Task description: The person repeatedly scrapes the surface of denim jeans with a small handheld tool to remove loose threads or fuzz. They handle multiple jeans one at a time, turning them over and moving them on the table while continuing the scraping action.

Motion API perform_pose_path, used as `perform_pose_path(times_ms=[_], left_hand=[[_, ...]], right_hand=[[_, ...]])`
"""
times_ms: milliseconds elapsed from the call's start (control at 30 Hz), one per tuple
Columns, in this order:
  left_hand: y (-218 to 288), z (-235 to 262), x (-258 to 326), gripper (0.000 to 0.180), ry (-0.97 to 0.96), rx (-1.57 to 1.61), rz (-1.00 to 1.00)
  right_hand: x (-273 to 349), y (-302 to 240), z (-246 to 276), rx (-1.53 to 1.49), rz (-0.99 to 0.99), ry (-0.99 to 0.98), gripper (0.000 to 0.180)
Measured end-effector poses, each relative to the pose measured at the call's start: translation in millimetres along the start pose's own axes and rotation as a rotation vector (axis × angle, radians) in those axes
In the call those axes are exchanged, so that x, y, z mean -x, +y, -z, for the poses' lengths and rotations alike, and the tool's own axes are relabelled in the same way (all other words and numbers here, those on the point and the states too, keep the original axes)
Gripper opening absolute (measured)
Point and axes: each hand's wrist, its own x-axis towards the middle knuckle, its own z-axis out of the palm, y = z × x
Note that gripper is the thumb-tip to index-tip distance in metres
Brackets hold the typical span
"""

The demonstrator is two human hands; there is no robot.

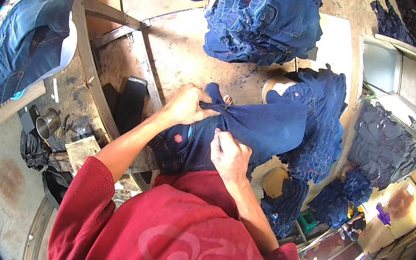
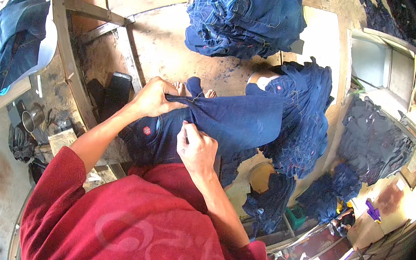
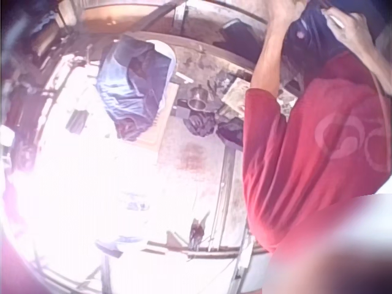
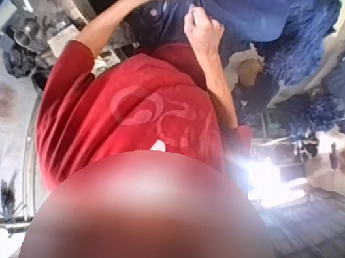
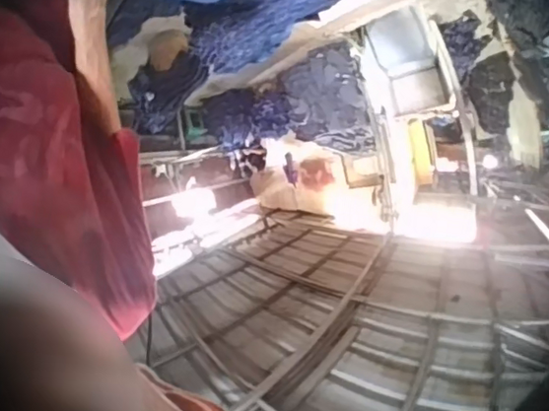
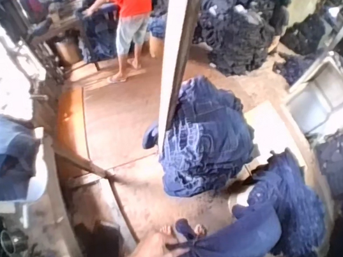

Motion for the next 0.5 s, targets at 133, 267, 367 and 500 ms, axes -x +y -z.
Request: perform_pose_path(times_ms=[133,267,367,500], left_hand=[[1.0,-0.9,-1.0,0.023,0.019,0.056,0.045],[0.6,-1.6,-2.4,0.021,-0.014,-0.009,0.031],[0.4,-1.7,-3.4,0.02,-0.046,-0.025,0.064],[1.0,-1.4,-3.7,0.019,-0.002,0.014,0.038]], right_hand=[[-1.1,2.2,0.0,0.039,0.014,-0.004,0.009],[-0.7,4.3,-0.5,0.018,-0.02,0.002,0.009],[-0.3,3.2,0.2,0.051,-0.008,-0.011,0.008],[-2.1,1.4,1.9,0.048,-0.016,-0.035,0.008]])
